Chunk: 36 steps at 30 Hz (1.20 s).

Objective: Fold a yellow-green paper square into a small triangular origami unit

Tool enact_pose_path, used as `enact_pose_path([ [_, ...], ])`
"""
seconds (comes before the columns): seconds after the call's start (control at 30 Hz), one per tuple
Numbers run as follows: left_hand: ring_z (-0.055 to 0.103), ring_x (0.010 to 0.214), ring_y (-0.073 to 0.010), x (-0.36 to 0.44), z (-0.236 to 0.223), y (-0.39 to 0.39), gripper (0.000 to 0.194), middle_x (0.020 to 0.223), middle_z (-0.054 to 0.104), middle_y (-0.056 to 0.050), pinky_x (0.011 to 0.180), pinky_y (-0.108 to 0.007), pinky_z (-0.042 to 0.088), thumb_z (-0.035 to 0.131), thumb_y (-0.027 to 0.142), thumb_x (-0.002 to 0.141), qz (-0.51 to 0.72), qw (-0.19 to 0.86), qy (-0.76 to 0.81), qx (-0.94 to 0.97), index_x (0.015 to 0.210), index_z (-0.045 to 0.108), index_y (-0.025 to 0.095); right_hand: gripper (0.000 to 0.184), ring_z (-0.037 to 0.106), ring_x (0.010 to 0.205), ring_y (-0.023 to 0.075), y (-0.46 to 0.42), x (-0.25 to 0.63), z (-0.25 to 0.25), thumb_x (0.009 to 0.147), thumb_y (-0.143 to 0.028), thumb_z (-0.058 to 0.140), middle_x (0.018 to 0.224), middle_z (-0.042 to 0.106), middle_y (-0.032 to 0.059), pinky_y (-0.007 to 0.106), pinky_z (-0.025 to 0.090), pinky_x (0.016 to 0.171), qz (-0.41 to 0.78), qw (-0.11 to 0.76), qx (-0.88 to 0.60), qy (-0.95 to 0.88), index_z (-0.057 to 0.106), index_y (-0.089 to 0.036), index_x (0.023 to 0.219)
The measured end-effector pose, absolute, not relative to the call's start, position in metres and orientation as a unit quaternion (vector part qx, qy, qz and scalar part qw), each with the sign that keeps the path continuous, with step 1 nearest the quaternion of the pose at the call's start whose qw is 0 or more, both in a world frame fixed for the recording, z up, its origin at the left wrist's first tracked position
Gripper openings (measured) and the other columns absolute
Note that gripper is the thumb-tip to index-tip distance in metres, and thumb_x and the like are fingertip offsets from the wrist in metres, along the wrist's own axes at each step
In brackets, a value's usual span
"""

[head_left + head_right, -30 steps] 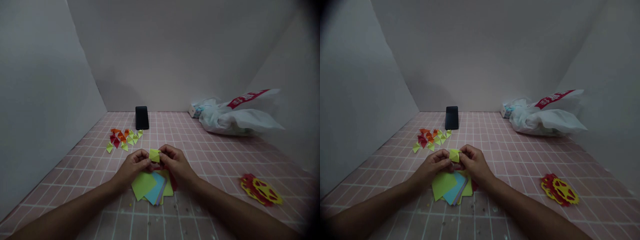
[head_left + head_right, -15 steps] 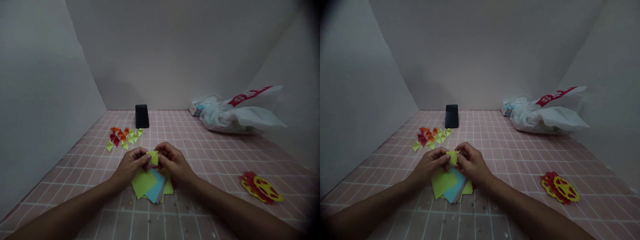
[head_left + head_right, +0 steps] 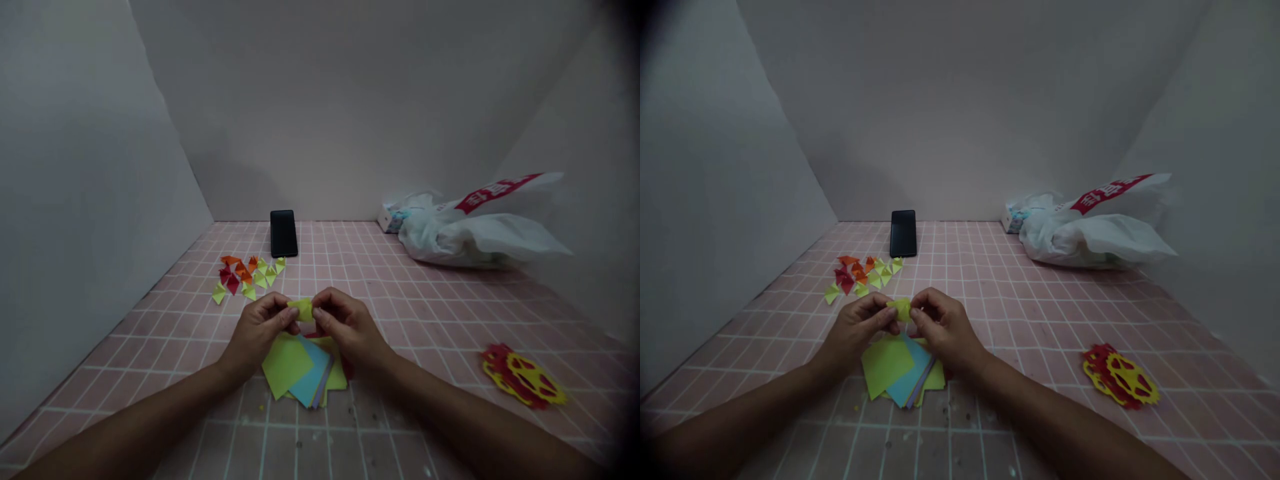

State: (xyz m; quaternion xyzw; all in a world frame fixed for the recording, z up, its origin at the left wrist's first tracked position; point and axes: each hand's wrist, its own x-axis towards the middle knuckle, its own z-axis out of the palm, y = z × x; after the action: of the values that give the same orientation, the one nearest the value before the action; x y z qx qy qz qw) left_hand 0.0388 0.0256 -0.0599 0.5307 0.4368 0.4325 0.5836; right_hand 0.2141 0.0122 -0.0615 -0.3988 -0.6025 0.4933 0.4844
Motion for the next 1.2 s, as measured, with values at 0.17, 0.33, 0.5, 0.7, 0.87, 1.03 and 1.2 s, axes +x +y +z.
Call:
enact_pose_path([
  [0.17,0.057,0.056,-0.01,0.0379,-0.0636,0.0263,0.025,0.06,0.064,0.002,0.056,-0.02,0.043,0.074,0.035,0.073,0.43,0.581,0.421,0.548,0.08,0.061,0.015,0.003,0.051,0.063,0.0115,0.0128,0.2151,-0.0651,0.08,-0.021,0.057,0.074,0.053,-0.0002,0.023,0.05,0.055,0.439,0.48,-0.416,-0.636,0.057,-0.018,0.079],
  [0.33,0.055,0.056,-0.0093,0.0382,-0.0649,0.0268,0.026,0.062,0.062,0.003,0.056,-0.02,0.042,0.075,0.033,0.071,0.41,0.592,0.411,0.559,0.086,0.063,0.015,0.003,0.052,0.062,0.011,0.0129,0.2141,-0.0665,0.08,-0.017,0.055,0.073,0.053,-0.0007,0.023,0.051,0.055,0.406,0.479,-0.416,-0.657,0.056,-0.018,0.077],
  [0.5,0.052,0.053,-0.0088,0.0398,-0.0636,0.0252,0.024,0.06,0.061,0.003,0.053,-0.02,0.04,0.074,0.035,0.071,0.401,0.605,0.414,0.549,0.077,0.062,0.015,0.006,0.052,0.062,0.0115,0.0117,0.2126,-0.0662,0.081,-0.015,0.054,0.073,0.052,-0.0004,0.022,0.051,0.054,0.387,0.492,-0.408,-0.665,0.055,-0.018,0.076],
  [0.7,0.05,0.048,-0.0096,0.0375,-0.0652,0.0235,0.027,0.053,0.058,0.003,0.051,-0.021,0.04,0.066,0.042,0.08,0.381,0.582,0.426,0.578,0.086,0.068,0.015,0.009,0.05,0.059,0.0105,0.0107,0.2124,-0.0666,0.081,-0.012,0.054,0.07,0.052,-0.0014,0.021,0.047,0.054,0.348,0.496,-0.41,-0.682,0.054,-0.018,0.074],
  [0.87,0.055,0.054,-0.0117,0.0371,-0.062,0.0229,0.028,0.056,0.062,0.001,0.057,-0.023,0.042,0.059,0.042,0.085,0.377,0.555,0.436,0.6,0.08,0.068,0.015,0.012,0.05,0.061,0.0107,0.0113,0.2135,-0.0676,0.081,-0.01,0.056,0.069,0.053,-0.0016,0.022,0.041,0.056,0.294,0.497,-0.411,-0.705,0.054,-0.018,0.072],
  [1.03,0.054,0.058,-0.0114,0.037,-0.0592,0.023,0.024,0.06,0.06,0.001,0.061,-0.023,0.042,0.062,0.036,0.084,0.384,0.525,0.428,0.627,0.076,0.07,0.015,0.012,0.05,0.061,0.0107,0.0114,0.2133,-0.0679,0.082,-0.011,0.056,0.069,0.053,-0.0017,0.023,0.039,0.056,0.286,0.496,-0.412,-0.709,0.054,-0.018,0.072],
  [1.2,0.052,0.056,-0.0109,0.0378,-0.058,0.0221,0.02,0.06,0.058,0.001,0.058,-0.023,0.042,0.064,0.034,0.081,0.398,0.514,0.428,0.628,0.075,0.071,0.015,0.011,0.049,0.058,0.0105,0.0108,0.2121,-0.0679,0.081,-0.014,0.056,0.067,0.053,-0.0024,0.022,0.039,0.053,0.308,0.5,-0.419,-0.692,0.053,-0.019,0.072],
])
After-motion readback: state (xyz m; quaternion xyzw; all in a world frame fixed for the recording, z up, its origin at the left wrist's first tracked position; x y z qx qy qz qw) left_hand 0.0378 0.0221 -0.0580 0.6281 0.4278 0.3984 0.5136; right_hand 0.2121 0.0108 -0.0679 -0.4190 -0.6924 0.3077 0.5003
